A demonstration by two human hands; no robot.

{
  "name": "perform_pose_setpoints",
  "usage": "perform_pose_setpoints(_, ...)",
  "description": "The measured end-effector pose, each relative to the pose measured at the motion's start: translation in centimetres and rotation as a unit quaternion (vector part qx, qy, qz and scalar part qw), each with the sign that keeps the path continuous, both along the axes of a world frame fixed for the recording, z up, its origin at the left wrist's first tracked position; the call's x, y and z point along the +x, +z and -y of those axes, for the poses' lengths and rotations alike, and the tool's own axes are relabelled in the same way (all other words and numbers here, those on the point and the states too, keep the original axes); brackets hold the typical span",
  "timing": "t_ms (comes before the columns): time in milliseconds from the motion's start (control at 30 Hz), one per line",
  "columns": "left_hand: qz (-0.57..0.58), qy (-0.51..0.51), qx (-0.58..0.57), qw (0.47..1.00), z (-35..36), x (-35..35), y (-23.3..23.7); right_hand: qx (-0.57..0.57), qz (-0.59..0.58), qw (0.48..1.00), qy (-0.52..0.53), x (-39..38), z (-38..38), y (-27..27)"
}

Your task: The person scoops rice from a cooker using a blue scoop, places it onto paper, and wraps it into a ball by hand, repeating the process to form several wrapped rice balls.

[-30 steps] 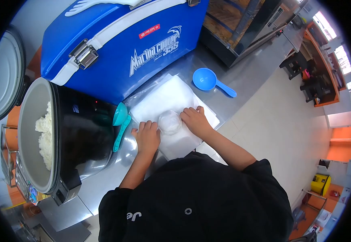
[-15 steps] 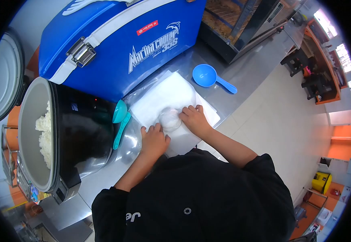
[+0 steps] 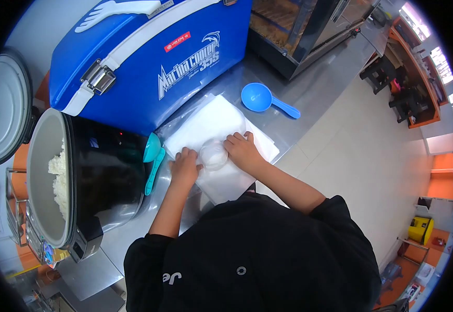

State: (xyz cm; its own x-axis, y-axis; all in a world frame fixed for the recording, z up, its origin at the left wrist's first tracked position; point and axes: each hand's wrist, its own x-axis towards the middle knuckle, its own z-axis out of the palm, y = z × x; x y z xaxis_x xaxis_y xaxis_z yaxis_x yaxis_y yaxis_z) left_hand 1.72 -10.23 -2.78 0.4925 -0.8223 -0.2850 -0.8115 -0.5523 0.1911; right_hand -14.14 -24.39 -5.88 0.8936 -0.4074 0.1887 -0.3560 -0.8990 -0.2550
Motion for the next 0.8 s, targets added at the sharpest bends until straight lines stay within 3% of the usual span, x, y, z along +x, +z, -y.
perform_pose_setpoints(100, 0.011, -0.075, -0.054, 0.996, -0.4, -0.4, 0.7, 0.093, 0.015, 0.995, 0.024, -0.6, 1.4, 0.6)
perform_pose_setpoints(133, -0.154, -0.006, -0.053, 0.987, -0.5, -0.3, 1.2, 0.090, 0.020, 0.995, 0.023, -0.9, 2.1, 0.7)
perform_pose_setpoints(167, -0.315, 0.061, -0.048, 0.946, -0.7, -0.4, 1.8, 0.163, 0.055, 0.984, 0.039, -1.2, 2.7, 0.9)
perform_pose_setpoints(200, -0.310, 0.057, -0.049, 0.948, -1.0, -0.6, 2.2, 0.235, 0.091, 0.966, 0.056, -1.5, 3.1, 1.1)
perform_pose_setpoints(267, -0.504, 0.069, -0.276, 0.816, -1.9, -1.2, 2.9, 0.259, 0.121, 0.957, 0.053, -1.8, 3.2, 1.7)
perform_pose_setpoints(300, -0.561, 0.041, -0.342, 0.753, -2.0, -2.0, 4.4, 0.368, 0.171, 0.911, 0.069, -1.6, 3.0, 2.1)
perform_pose_setpoints(333, -0.559, 0.033, -0.342, 0.755, -2.1, -2.2, 4.7, 0.470, 0.218, 0.851, 0.085, -1.3, 2.9, 2.6)
perform_pose_setpoints(400, -0.432, -0.055, -0.435, 0.788, -2.0, -2.3, 5.3, 0.455, 0.244, 0.850, 0.101, -0.6, 2.5, 3.6)
perform_pose_setpoints(467, -0.167, -0.127, -0.463, 0.861, -2.0, -1.8, 6.4, 0.558, 0.293, 0.771, 0.090, 0.2, 2.6, 3.5)
perform_pose_setpoints(500, -0.095, -0.136, -0.476, 0.864, -1.8, -1.9, 6.8, 0.528, 0.334, 0.772, 0.118, 0.6, 2.9, 2.8)
perform_pose_setpoints(533, -0.134, -0.067, -0.487, 0.861, -1.4, -2.3, 6.4, 0.465, 0.365, 0.791, 0.158, 1.1, 3.6, 2.5)
perform_pose_setpoints(567, -0.221, -0.007, -0.461, 0.859, -1.4, -2.1, 5.0, 0.486, 0.369, 0.778, 0.151, 0.9, 3.6, 3.2)
perform_pose_setpoints(600, -0.291, 0.038, -0.396, 0.870, -1.2, -2.4, 5.7, 0.452, 0.358, 0.803, 0.150, 0.5, 3.7, 4.5)
perform_pose_setpoints(667, -0.423, 0.062, -0.350, 0.834, -0.6, -4.1, 7.5, 0.337, 0.379, 0.844, 0.174, -0.4, 3.9, 7.2)
perform_pose_setpoints(733, -0.590, 0.103, -0.332, 0.728, -0.4, -5.2, 7.1, 0.309, 0.319, 0.877, 0.182, -1.5, 3.9, 8.8)
perform_pose_setpoints(767, -0.594, 0.089, -0.331, 0.728, -0.8, -5.5, 6.8, 0.309, 0.315, 0.879, 0.183, -1.8, 3.7, 9.1)
perform_pose_setpoints(800, -0.683, 0.102, -0.323, 0.647, -1.3, -5.7, 6.4, 0.312, 0.311, 0.878, 0.187, -2.0, 3.5, 9.4)
